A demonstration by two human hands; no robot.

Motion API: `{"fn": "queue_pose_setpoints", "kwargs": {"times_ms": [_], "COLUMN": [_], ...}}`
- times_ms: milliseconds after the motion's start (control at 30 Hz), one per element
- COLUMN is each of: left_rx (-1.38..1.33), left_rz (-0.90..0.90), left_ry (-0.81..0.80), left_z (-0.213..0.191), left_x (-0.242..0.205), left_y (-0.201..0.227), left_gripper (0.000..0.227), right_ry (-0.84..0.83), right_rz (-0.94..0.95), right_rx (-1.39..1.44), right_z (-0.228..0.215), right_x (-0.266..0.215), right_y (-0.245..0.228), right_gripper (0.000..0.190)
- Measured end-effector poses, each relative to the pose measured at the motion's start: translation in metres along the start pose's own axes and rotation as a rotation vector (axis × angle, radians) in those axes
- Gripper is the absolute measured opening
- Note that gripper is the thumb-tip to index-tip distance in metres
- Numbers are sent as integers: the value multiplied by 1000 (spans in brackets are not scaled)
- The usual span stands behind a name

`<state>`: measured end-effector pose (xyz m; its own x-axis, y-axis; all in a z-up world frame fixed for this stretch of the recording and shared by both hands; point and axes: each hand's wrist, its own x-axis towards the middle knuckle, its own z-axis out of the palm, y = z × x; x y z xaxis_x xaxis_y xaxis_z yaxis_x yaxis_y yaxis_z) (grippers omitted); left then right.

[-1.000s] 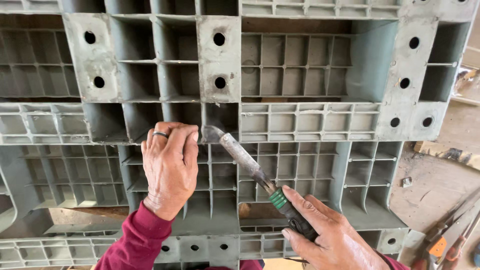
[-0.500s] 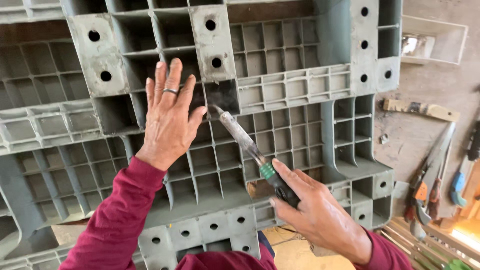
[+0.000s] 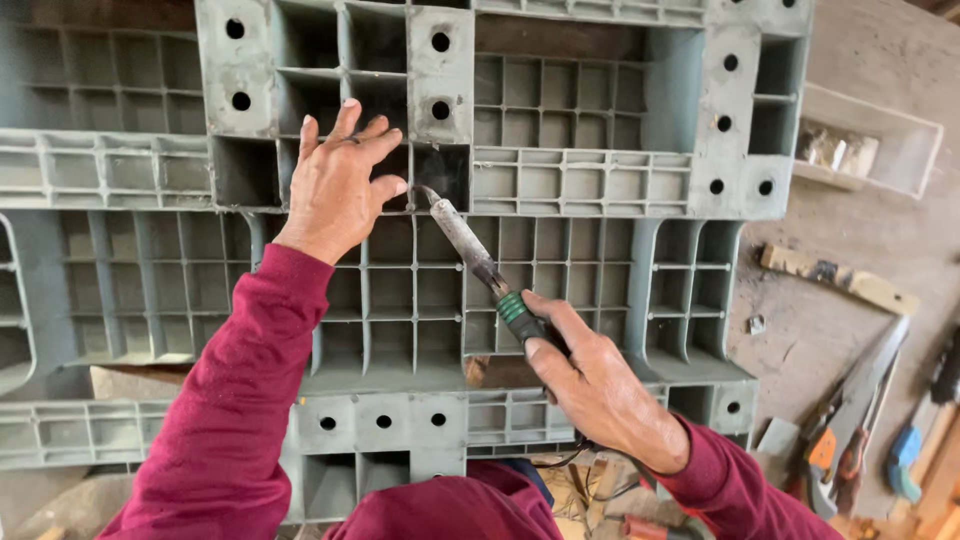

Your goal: The person uses a hand saw to cut through the grid structure of a grey plastic pallet. They then switch to a soldering iron to melt and separate the plastic sections, eventually removing a cut piece from the pallet.

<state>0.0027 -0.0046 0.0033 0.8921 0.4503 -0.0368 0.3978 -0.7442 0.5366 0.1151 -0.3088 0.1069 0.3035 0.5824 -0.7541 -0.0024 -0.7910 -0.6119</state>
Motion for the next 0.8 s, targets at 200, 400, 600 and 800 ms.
{"fn": "queue_pose_setpoints", "kwargs": {"times_ms": [200,400,600,800], "left_rx": [15,-32,54,9], "left_rz": [-55,-71,-24,-263], "left_ry": [13,-38,127,82], "left_z": [4,-3,-7,3], "left_x": [2,3,0,-8], "left_y": [9,9,12,33], "left_gripper": [49,56,50,8], "right_ry": [-133,-315,-322,-348], "right_rz": [2,239,-74,445], "right_rx": [278,539,455,456], "right_z": [-20,-25,-19,-21], "right_x": [10,17,27,25], "right_y": [-12,4,37,38], "right_gripper": [68,71,66,78]}}
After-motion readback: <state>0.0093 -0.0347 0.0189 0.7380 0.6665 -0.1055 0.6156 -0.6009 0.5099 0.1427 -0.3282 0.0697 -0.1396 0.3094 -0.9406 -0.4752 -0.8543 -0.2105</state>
